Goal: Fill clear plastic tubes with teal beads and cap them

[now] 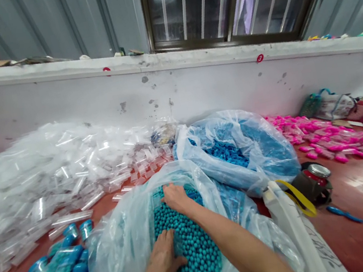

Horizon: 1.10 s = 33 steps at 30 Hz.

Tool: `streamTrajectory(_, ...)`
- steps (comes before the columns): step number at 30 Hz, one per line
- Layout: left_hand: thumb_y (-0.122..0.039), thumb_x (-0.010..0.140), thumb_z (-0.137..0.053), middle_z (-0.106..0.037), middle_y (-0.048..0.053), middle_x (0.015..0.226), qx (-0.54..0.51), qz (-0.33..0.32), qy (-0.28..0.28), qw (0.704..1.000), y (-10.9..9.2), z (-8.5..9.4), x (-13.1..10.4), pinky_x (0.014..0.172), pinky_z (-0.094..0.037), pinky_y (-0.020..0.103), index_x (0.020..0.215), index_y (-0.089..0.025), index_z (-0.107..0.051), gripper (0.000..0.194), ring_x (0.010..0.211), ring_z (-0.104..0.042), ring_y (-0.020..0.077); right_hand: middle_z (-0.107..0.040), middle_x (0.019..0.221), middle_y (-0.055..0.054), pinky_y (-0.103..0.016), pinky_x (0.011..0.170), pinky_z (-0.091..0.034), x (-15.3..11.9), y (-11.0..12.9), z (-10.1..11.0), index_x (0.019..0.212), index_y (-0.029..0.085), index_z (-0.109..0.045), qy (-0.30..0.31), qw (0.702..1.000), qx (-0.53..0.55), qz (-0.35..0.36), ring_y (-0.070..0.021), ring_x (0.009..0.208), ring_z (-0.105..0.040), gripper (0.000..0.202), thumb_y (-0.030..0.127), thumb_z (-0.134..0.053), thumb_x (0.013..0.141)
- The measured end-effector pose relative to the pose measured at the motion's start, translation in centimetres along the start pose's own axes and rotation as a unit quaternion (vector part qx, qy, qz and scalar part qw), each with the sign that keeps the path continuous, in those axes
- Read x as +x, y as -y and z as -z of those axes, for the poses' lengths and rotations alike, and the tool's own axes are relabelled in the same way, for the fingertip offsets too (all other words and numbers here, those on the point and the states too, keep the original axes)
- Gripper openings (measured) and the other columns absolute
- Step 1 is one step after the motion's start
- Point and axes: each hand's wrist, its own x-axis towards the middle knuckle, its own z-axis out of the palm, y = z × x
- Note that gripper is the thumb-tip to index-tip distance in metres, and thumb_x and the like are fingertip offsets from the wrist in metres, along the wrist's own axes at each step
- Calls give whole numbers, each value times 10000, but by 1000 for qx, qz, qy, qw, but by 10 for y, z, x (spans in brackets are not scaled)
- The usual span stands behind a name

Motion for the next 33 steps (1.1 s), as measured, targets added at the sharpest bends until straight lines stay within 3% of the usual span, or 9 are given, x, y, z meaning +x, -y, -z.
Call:
streamTrajectory(5, -223, 652, -597, -542, 128, 1142, -14, 0, -40, 999, 6, -8, -3, 944, -368, 411, 1112, -141, -480, 482, 1094, -471, 276, -574, 1030, -178, -355, 757, -439, 11, -4, -14, 984, 106, -571, -9, 1000, -2, 10, -239, 881, -586, 269, 93, -365, 812)
streamTrajectory(11, -290, 678, -604, -254, 168, 1407, -35, -73, -170, 982, 15, -15, 0, 1011, -290, 513, 1057, -146, -459, 431, 1308, -211, 332, -587, 1030, -70, -234, 777, -431, -37, -20, -23, 1120, 145, -452, -22, 994, 90, 61, -136, 878, -575, 428, 4, -353, 729)
streamTrajectory(13, -286, 646, -634, -246, 164, 1411, -42, -93, -165, 981, 14, -12, 1, 1018, -279, 517, 1019, -152, -471, 429, 1318, -180, 342, -613, 971, -32, -203, 699, -447, -57, -21, -32, 1077, 163, -467, -8, 984, 169, 52, -107, 763, -595, 400, 17, -337, 728)
streamTrajectory(15, -253, 619, -644, -349, 171, 1350, -48, -80, -136, 986, 12, -9, 1, 1000, -307, 510, 1031, -154, -469, 458, 1286, -265, 341, -636, 941, -18, -206, 681, -452, -72, -20, -37, 1024, 177, -512, 14, 970, 236, 61, -113, 753, -604, 371, 38, -335, 728)
streamTrajectory(18, -227, 612, -618, -507, 130, 1192, -66, -55, -94, 992, 10, -6, 0, 954, -364, 469, 1129, -173, -436, 551, 1160, -439, 301, -670, 927, -23, -237, 751, -439, -78, -17, -30, 946, 193, -606, 61, 975, 187, 103, -156, 871, -605, 368, 47, -370, 705)
streamTrajectory(21, -228, 607, -592, -499, 115, 1206, -78, -35, -71, 994, 5, 0, 2, 966, -341, 429, 1294, -162, -295, 751, 1125, -447, 273, -690, 848, -42, -271, 723, -438, -62, -8, -12, 835, 218, -662, 99, 990, 42, 87, -205, 859, -618, 313, 72, -429, 686)
streamTrajectory(23, -234, 595, -587, -466, 137, 1240, -71, -1, -39, 997, 1, 5, 4, 974, -314, 420, 1342, -118, -228, 838, 1146, -408, 285, -685, 846, -67, -285, 721, -437, -42, 1, -5, 838, 211, -658, 72, 996, -15, 58, -218, 865, -616, 271, 103, -444, 712)
streamTrajectory(27, -239, 568, -588, -454, 118, 1238, -37, 34, 23, 998, -4, 10, 2, 961, -297, 385, 1292, -124, -364, 767, 1153, -374, 287, -620, 1040, -148, -318, 778, -434, 6, 19, -13, 1070, 124, -559, -3, 999, -21, 30, -229, 952, -582, 308, 175, -395, 814)
streamTrajectory(33, -192, 594, -542, -440, 105, 1277, -42, 26, 18, 999, -4, 3, -4, 1031, -192, 345, 1304, -105, -352, 740, 1211, -323, 242, -579, 1150, -88, -280, 891, -384, 41, 17, -31, 1085, 163, -560, 15, 997, -1, 71, -207, 1071, -514, 320, 160, -476, 776)
